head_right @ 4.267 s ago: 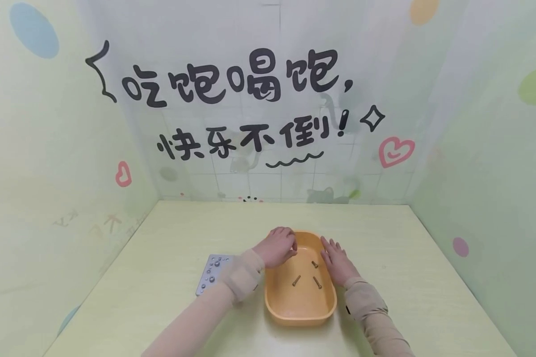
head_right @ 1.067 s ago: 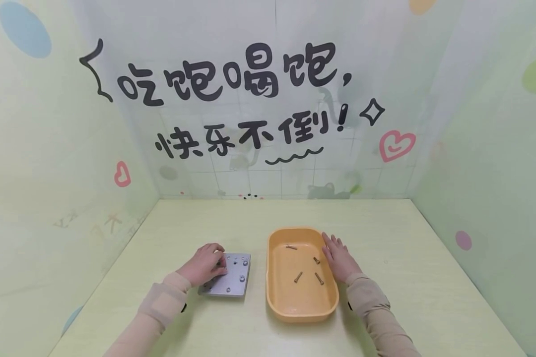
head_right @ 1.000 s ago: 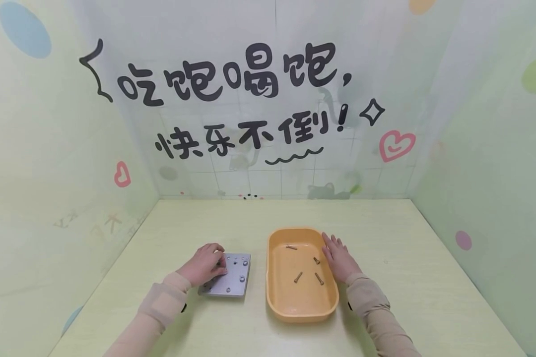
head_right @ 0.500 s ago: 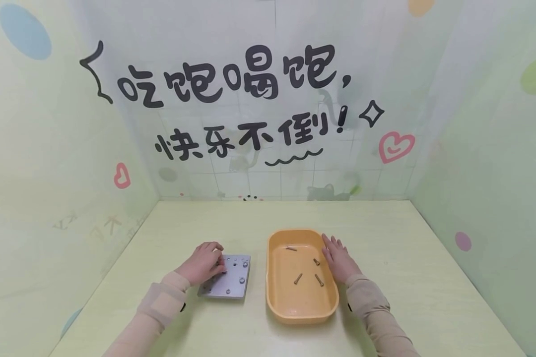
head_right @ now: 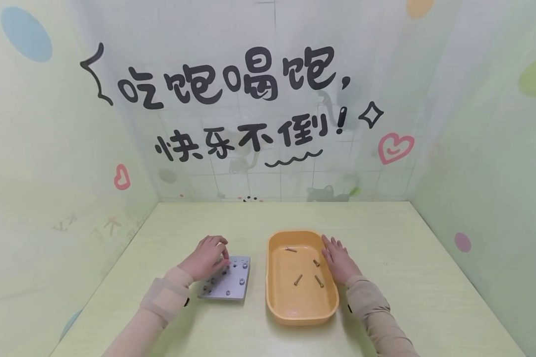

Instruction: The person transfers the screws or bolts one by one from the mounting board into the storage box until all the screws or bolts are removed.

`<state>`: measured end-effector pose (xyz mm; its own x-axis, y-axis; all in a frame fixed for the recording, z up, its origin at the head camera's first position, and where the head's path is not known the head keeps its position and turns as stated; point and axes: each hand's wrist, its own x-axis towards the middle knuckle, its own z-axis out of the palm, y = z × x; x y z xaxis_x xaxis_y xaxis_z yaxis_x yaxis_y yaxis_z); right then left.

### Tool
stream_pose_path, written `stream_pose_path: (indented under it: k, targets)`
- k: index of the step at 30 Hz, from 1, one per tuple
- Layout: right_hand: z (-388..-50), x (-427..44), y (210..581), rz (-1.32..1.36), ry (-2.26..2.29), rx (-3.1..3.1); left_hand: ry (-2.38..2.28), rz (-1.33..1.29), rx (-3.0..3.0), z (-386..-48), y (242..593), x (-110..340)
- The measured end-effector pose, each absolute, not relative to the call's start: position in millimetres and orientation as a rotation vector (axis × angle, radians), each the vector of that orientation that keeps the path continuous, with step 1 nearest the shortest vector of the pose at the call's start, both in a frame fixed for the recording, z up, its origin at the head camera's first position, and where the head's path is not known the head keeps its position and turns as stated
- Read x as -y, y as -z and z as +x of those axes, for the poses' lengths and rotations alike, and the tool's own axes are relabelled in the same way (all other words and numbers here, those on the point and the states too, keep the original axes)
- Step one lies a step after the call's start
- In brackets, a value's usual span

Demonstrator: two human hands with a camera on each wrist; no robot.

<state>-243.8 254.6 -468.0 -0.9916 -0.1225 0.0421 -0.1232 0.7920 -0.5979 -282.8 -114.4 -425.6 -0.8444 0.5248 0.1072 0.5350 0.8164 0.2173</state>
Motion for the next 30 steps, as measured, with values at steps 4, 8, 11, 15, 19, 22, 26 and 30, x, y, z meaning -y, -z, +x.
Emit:
stream_pose_path:
  k: [4, 8, 11, 15, 19, 22, 26, 30]
  targets:
    - [-244, -254, 468, 0.204, -0.99, 2.975, 0.361, -0.861, 2.958, -284, 419, 108]
    - [-243, -254, 468, 0.209, -0.988, 2.966, 0.357, -0.886, 2.944, -286, 411, 99]
    - [-242, -254, 468, 0.216, -0.988, 2.954, 0.375, -0.924, 2.916, -288, 404, 90]
    - [-242, -254, 468, 0.225, -0.991, 2.941, 0.377, -0.952, 2.908, -293, 396, 77]
    - [-242, -255, 469, 0.224, -0.99, 2.936, 0.357, -0.978, 2.906, -297, 389, 64]
    - [-243, -255, 470, 0.225, -0.989, 2.935, 0.353, -1.004, 2.894, -297, 384, 56]
    - [-244, -256, 471, 0.228, -0.989, 2.935, 0.341, -1.024, 2.882, -299, 379, 47]
    - [-243, -256, 471, 0.23, -0.99, 2.933, 0.315, -1.048, 2.865, -301, 377, 39]
